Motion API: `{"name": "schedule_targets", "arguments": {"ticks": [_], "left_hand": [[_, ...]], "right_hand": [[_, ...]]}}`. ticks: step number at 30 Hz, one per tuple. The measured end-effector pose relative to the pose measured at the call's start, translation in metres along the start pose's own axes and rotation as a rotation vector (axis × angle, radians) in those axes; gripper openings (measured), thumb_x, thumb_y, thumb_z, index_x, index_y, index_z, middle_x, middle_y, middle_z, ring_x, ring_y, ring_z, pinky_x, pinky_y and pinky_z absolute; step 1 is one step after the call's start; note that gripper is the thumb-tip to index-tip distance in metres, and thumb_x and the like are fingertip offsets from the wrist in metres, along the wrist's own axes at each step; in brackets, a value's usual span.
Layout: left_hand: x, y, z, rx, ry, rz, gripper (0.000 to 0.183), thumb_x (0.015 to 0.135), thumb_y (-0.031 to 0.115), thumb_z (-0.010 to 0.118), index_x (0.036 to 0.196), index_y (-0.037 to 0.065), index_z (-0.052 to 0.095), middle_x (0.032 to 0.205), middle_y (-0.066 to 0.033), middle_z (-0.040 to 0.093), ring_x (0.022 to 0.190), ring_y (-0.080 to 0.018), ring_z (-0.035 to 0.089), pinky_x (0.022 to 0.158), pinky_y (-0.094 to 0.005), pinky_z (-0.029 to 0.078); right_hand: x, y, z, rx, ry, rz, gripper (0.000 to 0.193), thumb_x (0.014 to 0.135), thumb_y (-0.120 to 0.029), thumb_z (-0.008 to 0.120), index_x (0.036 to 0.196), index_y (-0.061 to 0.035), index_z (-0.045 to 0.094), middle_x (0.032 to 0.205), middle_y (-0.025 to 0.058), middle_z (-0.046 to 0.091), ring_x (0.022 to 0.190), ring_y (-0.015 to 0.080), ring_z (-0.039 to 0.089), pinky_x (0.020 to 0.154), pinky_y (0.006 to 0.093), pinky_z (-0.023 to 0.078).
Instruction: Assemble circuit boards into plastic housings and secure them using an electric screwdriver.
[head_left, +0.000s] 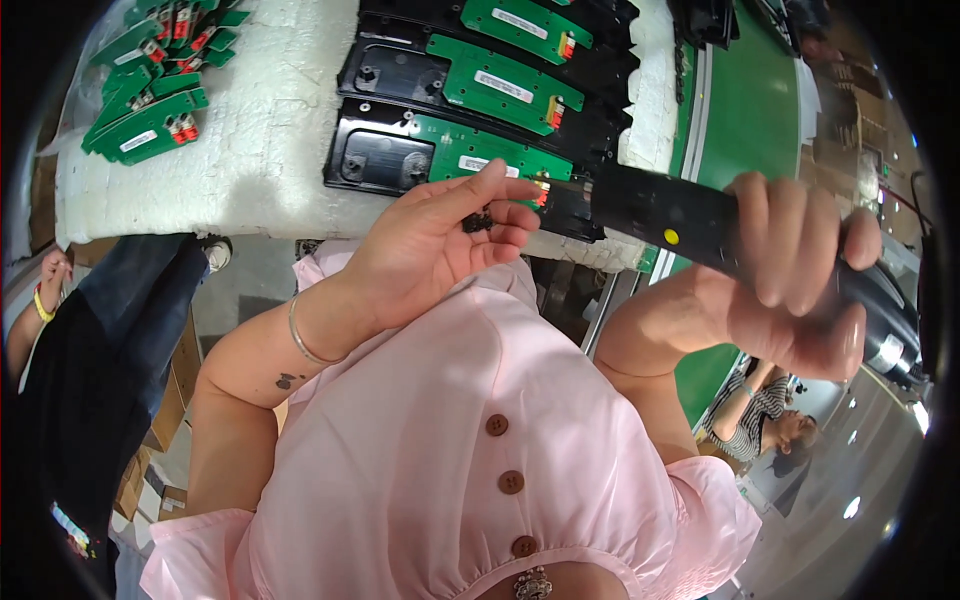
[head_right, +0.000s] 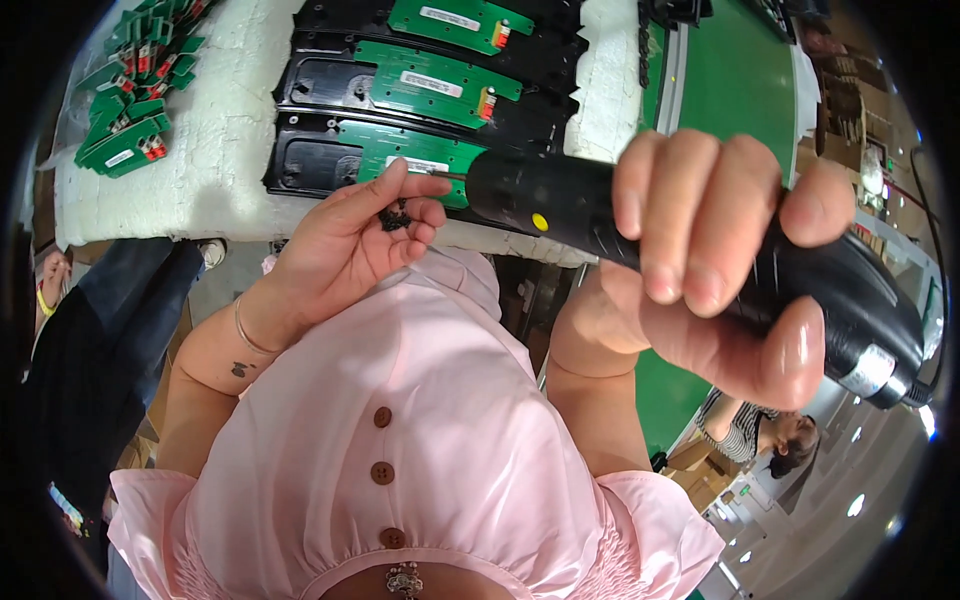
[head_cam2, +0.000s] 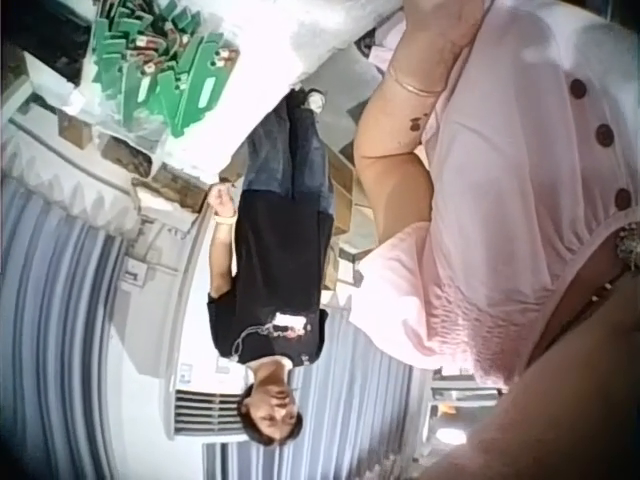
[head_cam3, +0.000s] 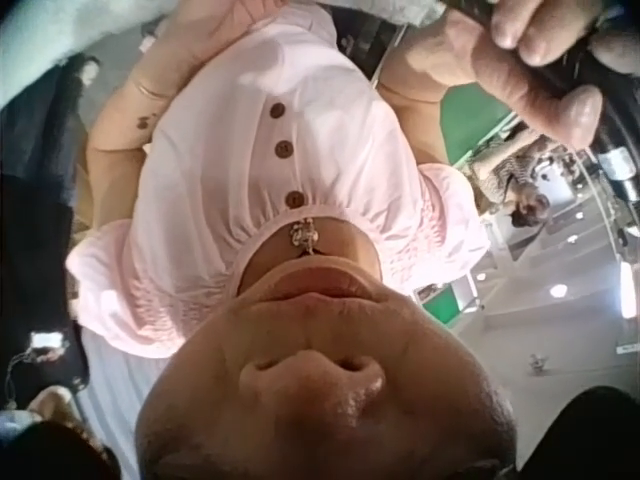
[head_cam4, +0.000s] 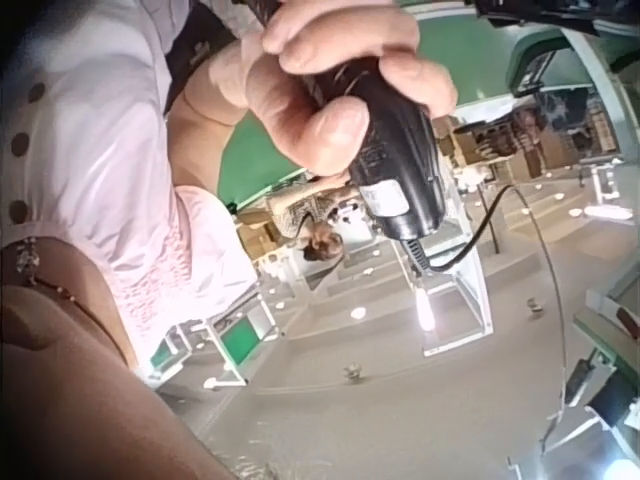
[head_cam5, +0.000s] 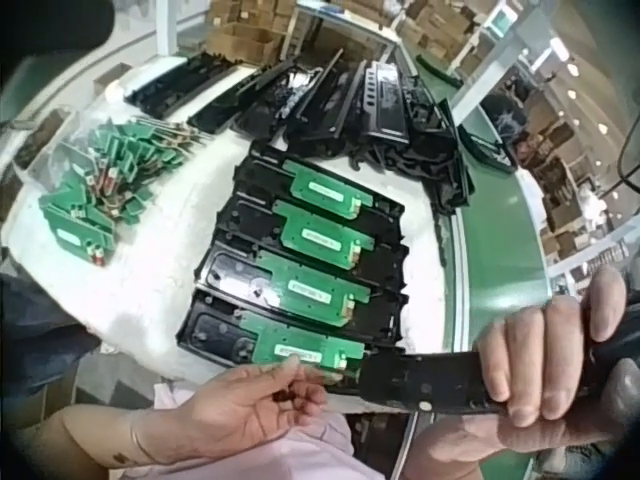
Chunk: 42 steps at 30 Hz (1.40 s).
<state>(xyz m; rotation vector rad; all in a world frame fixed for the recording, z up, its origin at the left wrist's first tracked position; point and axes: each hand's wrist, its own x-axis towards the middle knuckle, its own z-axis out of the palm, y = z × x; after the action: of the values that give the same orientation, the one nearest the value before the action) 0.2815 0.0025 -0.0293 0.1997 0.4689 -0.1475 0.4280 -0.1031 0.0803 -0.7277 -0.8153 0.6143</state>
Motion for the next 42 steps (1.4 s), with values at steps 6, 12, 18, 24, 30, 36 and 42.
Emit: {"name": "schedule_targets", "arguments": {"ticks": [6,12,18,24,30,36,42], "left_hand": [[0.002,-0.008,0.009,0.002,-0.102,0.168,0.009,0.079,0.010,0.057,0.083,0.002,0.057,0.079,-0.0052,0.058,0.065,-0.0079,0.051,0.058,-0.0200,0.042],[-0.029,0.004,-0.001,-0.020,-0.046,0.127,0.011,0.081,0.014,0.054,0.077,0.004,0.055,0.055,0.0063,0.034,0.049,-0.0036,0.030,0.044,-0.0188,0.022],[-0.110,0.069,-0.027,-0.093,0.102,0.547,0.017,0.081,0.008,0.047,0.065,0.005,0.050,0.049,0.0062,0.029,0.040,-0.0041,0.025,0.036,-0.0183,0.022],[-0.195,0.191,-0.117,0.085,0.745,1.052,0.009,0.080,0.010,0.050,0.075,0.003,0.053,0.049,0.0076,0.023,0.039,-0.0030,0.019,0.034,-0.0171,0.018],[-0.207,0.228,-0.151,0.100,0.907,0.890,0.010,0.077,0.013,0.055,0.075,0.004,0.054,0.049,0.0087,0.023,0.038,-0.0025,0.018,0.033,-0.0160,0.015],[-0.212,0.225,-0.161,0.056,0.868,0.881,0.013,0.082,0.016,0.052,0.081,0.004,0.052,0.053,0.0071,0.026,0.042,-0.0030,0.023,0.035,-0.0151,0.020],[-0.189,0.178,-0.121,-0.207,0.546,1.132,0.023,0.086,0.011,0.042,0.100,-0.008,0.043,0.084,-0.0096,0.048,0.076,-0.0168,0.051,0.069,-0.0247,0.046]], "right_hand": [[0.001,-0.016,0.000,-0.002,-0.016,-0.076,0.029,0.070,-0.025,0.057,0.088,-0.0093,0.040,0.057,-0.0032,0.046,0.048,0.0069,0.041,0.054,0.0220,0.032],[0.000,-0.011,0.023,0.159,0.047,-0.065,0.028,0.066,-0.015,0.057,0.078,-0.0085,0.033,0.049,-0.0042,0.039,0.044,0.0051,0.038,0.055,0.0209,0.031],[-0.003,-0.010,0.019,0.136,0.061,-0.108,0.027,0.067,-0.017,0.056,0.082,-0.0060,0.036,0.050,-0.0033,0.038,0.045,0.0057,0.037,0.056,0.0215,0.030],[0.005,0.003,0.006,0.054,0.148,-0.029,0.026,0.070,-0.019,0.052,0.087,-0.0069,0.036,0.050,-0.0031,0.035,0.045,0.0062,0.034,0.054,0.0223,0.029],[-0.001,0.002,0.002,0.034,0.144,-0.037,0.025,0.071,-0.019,0.052,0.087,-0.0066,0.036,0.051,-0.0026,0.036,0.045,0.0063,0.034,0.054,0.0225,0.029],[-0.004,0.001,-0.002,0.023,0.166,-0.031,0.027,0.071,-0.020,0.053,0.087,-0.0061,0.036,0.051,-0.0023,0.036,0.045,0.0065,0.034,0.054,0.0224,0.029],[-0.001,-0.001,0.006,0.070,0.131,-0.032,0.046,0.065,-0.036,0.060,0.088,-0.0041,0.038,0.053,-0.0007,0.037,0.045,0.0081,0.034,0.054,0.0227,0.028]]}}
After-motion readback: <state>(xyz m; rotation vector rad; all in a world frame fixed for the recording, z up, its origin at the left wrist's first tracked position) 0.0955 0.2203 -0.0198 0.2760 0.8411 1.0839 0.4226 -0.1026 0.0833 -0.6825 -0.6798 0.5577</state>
